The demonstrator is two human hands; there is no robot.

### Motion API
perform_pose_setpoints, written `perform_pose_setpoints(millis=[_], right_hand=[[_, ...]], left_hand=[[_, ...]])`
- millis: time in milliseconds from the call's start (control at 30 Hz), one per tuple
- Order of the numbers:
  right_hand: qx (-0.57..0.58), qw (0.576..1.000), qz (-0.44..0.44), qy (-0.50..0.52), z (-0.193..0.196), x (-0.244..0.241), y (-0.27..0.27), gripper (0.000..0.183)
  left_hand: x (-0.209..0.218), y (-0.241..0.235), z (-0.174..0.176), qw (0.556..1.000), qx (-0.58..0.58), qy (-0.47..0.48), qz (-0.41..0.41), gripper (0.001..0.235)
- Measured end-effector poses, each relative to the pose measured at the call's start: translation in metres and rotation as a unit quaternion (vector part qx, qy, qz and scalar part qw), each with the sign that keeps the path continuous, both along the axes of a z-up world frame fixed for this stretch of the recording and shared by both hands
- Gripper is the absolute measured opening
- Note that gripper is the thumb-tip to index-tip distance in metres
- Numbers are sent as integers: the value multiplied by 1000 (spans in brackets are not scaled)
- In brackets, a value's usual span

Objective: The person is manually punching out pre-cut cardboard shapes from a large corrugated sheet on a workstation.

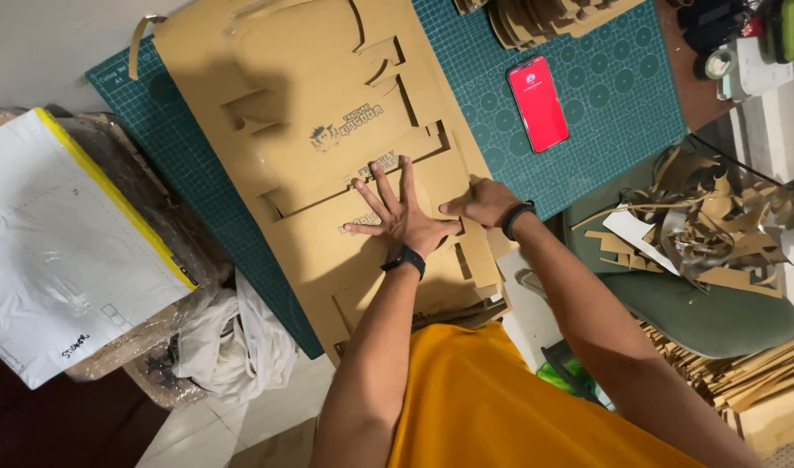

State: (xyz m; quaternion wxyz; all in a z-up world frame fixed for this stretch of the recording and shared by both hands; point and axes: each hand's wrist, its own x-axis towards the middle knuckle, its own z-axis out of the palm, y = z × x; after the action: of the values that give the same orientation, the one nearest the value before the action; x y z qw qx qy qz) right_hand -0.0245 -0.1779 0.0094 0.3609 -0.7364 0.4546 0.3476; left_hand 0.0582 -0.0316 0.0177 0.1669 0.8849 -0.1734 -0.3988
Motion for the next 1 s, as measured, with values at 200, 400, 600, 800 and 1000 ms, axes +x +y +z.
perform_pose_setpoints(millis=[200,400,600,800,1000], right_hand=[[-8,992,124,22,13,10,-15,77],[155,985,-68,-29,-4,0,-22,61],[190,974,-100,-66,-42,-17,-26,56],[110,992,67,-17,20,22,-14,86],[-50,991,125,-8,-31,-7,-2,76]], left_hand=[[-4,-7,-3,999,1,-25,-30,142],[-8,-11,-19,999,-13,-30,-9,144],[-3,-11,-20,1000,-6,1,-7,147],[-2,-9,-10,1000,-25,9,8,135],[-5,-11,-9,999,17,-37,-13,129]])
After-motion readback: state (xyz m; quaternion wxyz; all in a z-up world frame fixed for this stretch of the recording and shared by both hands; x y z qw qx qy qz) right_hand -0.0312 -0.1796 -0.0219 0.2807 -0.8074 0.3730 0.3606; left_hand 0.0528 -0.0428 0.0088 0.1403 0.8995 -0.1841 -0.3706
